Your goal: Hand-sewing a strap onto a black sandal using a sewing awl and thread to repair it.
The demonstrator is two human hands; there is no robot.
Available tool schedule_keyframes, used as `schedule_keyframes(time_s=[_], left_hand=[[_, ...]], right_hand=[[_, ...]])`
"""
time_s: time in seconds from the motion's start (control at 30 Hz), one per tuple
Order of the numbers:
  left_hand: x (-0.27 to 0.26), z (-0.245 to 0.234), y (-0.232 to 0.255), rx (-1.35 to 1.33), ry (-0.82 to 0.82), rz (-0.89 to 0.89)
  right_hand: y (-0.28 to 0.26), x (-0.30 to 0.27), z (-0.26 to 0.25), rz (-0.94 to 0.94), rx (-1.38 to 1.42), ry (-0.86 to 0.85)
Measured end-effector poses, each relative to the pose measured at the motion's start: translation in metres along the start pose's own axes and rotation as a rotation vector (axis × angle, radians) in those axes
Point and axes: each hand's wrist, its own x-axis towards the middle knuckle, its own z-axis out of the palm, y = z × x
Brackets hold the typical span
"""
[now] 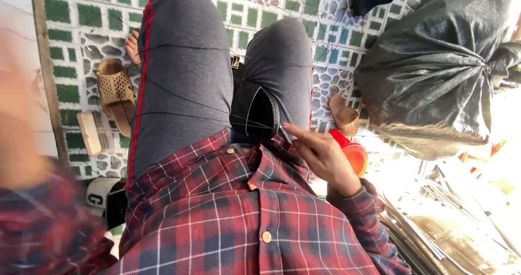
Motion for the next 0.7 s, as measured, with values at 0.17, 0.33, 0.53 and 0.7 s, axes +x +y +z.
schedule_keyframes(time_s=[0.17,0.33,0.53,0.7], left_hand=[[0.008,0.170,0.069,0.223,-0.160,0.129],[-0.021,0.233,0.043,0.357,-0.549,0.024],[-0.012,0.233,0.057,0.428,-0.590,-0.047],[-0.012,0.237,0.058,0.454,-0.548,-0.026]], right_hand=[[-0.031,0.009,0.002,0.142,-0.173,-0.035],[-0.026,0.007,0.001,0.231,-0.125,-0.026],[-0.022,0.009,-0.004,0.311,-0.170,-0.078],[-0.026,0.012,-0.013,0.339,-0.250,-0.148]])
